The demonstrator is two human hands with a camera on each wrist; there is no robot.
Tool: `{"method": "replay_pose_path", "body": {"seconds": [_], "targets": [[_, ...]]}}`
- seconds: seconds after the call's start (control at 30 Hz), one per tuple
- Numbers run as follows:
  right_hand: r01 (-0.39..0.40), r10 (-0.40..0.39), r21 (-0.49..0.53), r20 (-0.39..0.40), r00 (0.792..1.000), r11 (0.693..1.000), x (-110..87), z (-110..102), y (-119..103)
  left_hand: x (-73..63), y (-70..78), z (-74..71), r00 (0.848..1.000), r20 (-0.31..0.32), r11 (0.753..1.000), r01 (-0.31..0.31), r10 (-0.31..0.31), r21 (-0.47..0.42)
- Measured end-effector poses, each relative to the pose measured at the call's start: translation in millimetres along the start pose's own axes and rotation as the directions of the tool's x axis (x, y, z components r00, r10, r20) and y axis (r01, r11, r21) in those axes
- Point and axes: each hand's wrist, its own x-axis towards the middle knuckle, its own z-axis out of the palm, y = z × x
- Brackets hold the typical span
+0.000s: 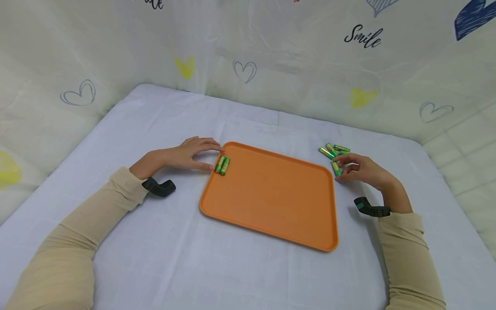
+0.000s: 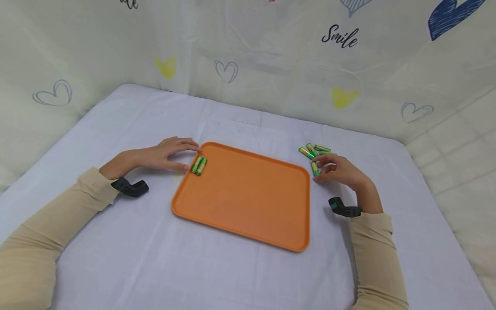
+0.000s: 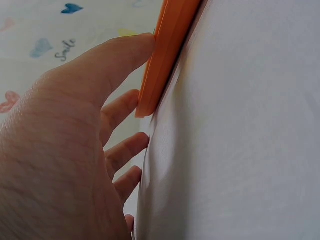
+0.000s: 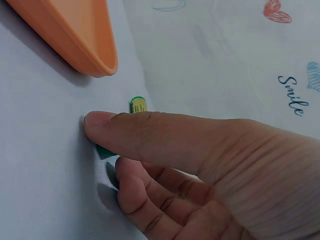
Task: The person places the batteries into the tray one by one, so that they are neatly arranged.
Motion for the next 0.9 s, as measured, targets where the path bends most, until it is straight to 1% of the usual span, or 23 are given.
{"method": "replay_pose_path", "body": {"seconds": [0.17, 0.27, 0.4, 0.57, 0.9], "targets": [[-0.028, 0.028, -0.018, -0.005, 1.000, 0.999, 0.1, 1.5, -4.6, -0.1, 0.3, -0.5, 1.000, 0.001, 1.000, 0.000, 0.000, -0.005], [-0.047, 0.047, -0.047, -0.008, 0.999, 0.998, -0.6, 1.7, -8.1, 0.6, -0.8, 0.1, 1.000, 0.005, 1.000, -0.002, 0.002, -0.006], [-0.055, 0.054, -0.090, -0.016, 0.998, 0.994, -0.5, 1.9, -13.6, 0.5, -1.4, 0.2, 1.000, 0.005, 1.000, -0.005, 0.005, -0.003], [-0.033, 0.031, -0.120, -0.018, 0.999, 0.992, 0.3, 3.6, -21.5, 0.3, -1.5, 0.1, 1.000, 0.005, 1.000, -0.003, 0.003, -0.001], [0.034, -0.031, -0.140, 0.029, 0.999, 0.990, 1.1, 12.5, -44.0, 1.9, -3.9, 0.9, 1.000, -0.007, 1.000, -0.020, 0.020, -0.010]]}}
